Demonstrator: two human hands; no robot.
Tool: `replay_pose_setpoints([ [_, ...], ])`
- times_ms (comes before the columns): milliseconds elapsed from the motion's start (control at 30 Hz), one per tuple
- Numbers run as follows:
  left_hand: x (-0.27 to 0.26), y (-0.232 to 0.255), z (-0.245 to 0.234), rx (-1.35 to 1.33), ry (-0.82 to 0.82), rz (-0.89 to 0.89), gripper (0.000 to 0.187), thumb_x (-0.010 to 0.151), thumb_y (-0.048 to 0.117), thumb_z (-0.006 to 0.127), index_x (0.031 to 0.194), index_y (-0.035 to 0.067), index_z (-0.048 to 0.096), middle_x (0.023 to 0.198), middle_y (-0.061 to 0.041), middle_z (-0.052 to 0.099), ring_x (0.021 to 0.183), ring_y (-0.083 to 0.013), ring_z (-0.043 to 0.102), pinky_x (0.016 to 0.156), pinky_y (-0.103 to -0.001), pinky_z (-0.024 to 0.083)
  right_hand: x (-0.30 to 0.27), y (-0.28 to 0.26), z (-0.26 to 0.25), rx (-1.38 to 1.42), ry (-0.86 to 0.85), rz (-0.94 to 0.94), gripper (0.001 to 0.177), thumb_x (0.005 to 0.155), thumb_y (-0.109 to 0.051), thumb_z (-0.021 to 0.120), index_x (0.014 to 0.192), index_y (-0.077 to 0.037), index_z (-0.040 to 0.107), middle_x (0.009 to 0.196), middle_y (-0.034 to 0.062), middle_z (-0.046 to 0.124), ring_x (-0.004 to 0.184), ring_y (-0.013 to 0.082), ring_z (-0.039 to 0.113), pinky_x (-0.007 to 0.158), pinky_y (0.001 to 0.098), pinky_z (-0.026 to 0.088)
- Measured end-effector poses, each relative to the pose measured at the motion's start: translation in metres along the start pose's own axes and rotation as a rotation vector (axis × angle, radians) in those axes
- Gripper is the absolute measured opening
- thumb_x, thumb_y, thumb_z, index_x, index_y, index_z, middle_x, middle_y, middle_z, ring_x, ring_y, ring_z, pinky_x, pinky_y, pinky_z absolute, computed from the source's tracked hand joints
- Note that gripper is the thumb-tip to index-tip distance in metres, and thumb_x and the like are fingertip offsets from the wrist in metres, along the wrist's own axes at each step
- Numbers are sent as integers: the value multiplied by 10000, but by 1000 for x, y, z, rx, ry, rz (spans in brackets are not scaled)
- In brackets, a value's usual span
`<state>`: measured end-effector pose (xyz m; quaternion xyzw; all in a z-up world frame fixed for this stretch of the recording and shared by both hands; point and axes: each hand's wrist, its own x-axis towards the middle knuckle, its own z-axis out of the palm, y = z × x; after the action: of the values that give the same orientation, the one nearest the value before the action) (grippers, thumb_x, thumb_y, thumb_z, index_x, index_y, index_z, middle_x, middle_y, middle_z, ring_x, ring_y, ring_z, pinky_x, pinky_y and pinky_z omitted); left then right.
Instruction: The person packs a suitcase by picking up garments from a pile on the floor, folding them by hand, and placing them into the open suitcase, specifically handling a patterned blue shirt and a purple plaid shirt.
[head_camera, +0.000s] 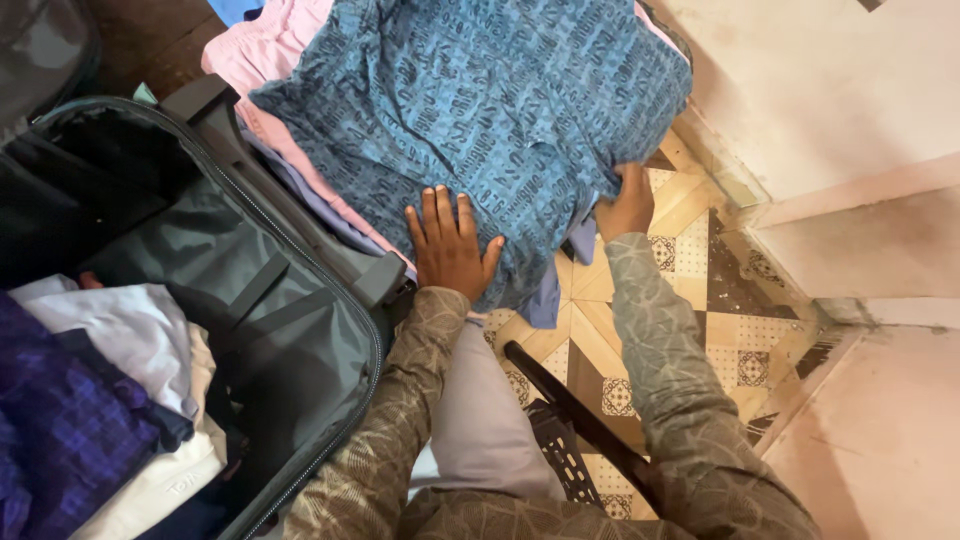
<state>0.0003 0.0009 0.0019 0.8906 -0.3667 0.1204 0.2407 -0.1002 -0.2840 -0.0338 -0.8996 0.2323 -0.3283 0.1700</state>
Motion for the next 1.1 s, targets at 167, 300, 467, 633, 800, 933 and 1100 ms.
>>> replay_pose_setpoints([
  [167,2,0,-3,-9,-21,-14,795,912,543,646,1418,-59,524,1514,-319,423,1471,-472,310,1217,-655,161,31,22,-34,393,-526,254,297,853,-77,653,1144,-26,630,1158,189,677,1067,289,651,941,392,513],
  [300,1,1,0,-17,-52,-42,809,904,548,644,1423,-60,520,1518,-319,416,1478,-472,301,1221,-652,151,68,-1,-50,116,63,3,595,1061,-380,696,1483,-66,418,1488,242,435,1361,372,428,1192,506,398],
  [467,-2,1,1,11,26,1,814,934,561,644,1454,-49,504,1533,-324,399,1485,-484,283,1227,-665,128,65,-66,4,-221,-381,-36,852,961,-529,703,1631,-181,308,1666,272,181,1509,521,145,1143,679,222],
  [633,-2,1,3,-17,-82,-54,844,901,570,659,1459,-39,487,1539,-320,388,1480,-476,268,1214,-668,123,65,-64,-2,-45,-403,-92,881,1036,-561,703,1688,-175,253,1700,272,165,1573,486,152,1286,658,208],
  [800,-4,0,-4,15,-100,-31,871,900,553,679,1491,-43,444,1565,-306,348,1505,-472,231,1217,-668,118,23,-137,17,-147,-435,-358,809,999,-502,674,1642,-154,329,1684,236,238,1549,494,124,1208,744,104],
  [933,-20,-1,-3,-11,-179,-21,938,842,472,710,1528,-62,357,1601,-298,293,1519,-462,196,1233,-611,132,14,-161,26,-155,-520,-405,616,1052,-444,569,1610,-209,454,1693,168,294,1552,498,146,1203,727,98],
  [1100,-80,1,-7,240,-152,71,930,834,281,759,1607,47,299,1690,-204,242,1598,-363,150,1307,-490,126,13,-160,29,-114,-488,-388,635,1030,-480,559,1587,-190,463,1667,177,320,1531,506,166,1186,731,89],
])
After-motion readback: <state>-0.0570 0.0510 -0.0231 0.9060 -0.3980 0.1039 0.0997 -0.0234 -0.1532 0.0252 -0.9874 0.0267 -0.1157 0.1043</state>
